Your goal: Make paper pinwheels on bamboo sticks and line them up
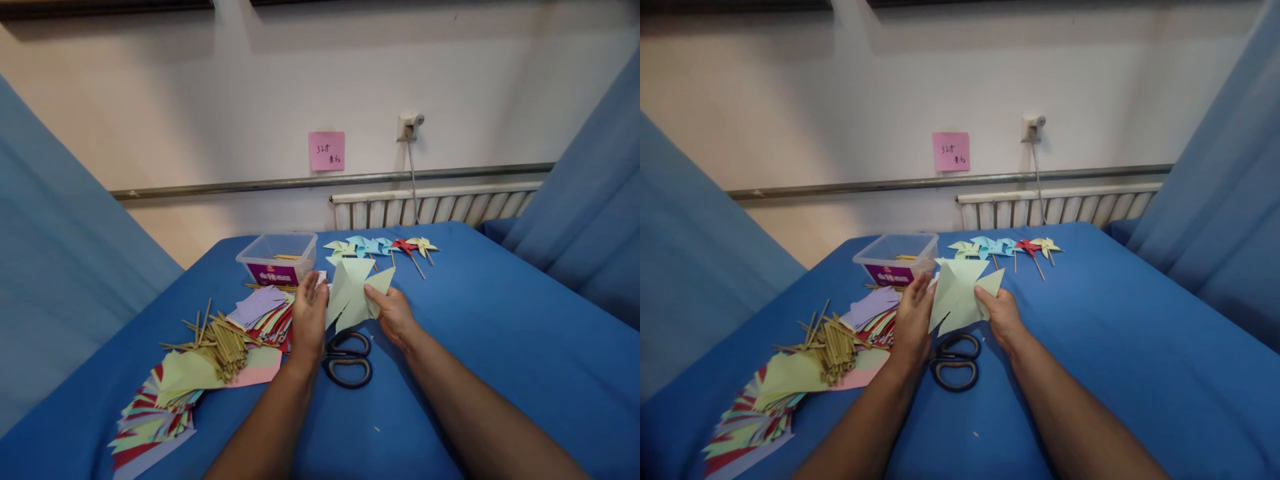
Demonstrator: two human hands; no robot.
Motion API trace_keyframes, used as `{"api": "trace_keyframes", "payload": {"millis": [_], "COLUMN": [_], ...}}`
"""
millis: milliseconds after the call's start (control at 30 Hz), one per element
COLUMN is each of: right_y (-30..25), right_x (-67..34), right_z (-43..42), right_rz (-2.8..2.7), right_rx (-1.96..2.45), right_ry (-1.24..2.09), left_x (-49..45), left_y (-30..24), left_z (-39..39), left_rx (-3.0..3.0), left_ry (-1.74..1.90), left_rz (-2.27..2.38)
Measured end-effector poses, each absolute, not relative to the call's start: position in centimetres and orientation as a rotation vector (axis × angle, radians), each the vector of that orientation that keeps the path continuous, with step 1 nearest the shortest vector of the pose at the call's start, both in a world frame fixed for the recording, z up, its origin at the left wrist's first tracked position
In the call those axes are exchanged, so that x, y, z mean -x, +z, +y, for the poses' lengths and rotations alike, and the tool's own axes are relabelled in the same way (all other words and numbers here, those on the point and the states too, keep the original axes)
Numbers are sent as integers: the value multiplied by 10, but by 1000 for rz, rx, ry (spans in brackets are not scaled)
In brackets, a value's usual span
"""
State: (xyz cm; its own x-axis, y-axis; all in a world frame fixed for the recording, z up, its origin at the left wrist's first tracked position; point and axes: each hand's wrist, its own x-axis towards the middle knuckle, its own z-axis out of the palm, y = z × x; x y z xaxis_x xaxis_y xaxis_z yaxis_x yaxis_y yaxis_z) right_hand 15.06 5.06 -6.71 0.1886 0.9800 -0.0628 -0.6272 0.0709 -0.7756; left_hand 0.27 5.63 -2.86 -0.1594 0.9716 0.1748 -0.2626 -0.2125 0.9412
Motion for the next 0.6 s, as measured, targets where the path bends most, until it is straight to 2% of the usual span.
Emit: {"api": "trace_keyframes", "payload": {"millis": [200, 600], "right_y": [-69, -72], "right_x": [-147, -146], "right_z": [51, 50], "right_rz": [-567, -610], "right_rx": [855, 941], "right_ry": [1214, 1183], "left_x": [-2, 5], "left_y": [-23, -35], "left_z": [50, 63], "left_rx": [-909, -1058], "left_ry": [1301, 1388], "left_rz": [887, 1263]}}
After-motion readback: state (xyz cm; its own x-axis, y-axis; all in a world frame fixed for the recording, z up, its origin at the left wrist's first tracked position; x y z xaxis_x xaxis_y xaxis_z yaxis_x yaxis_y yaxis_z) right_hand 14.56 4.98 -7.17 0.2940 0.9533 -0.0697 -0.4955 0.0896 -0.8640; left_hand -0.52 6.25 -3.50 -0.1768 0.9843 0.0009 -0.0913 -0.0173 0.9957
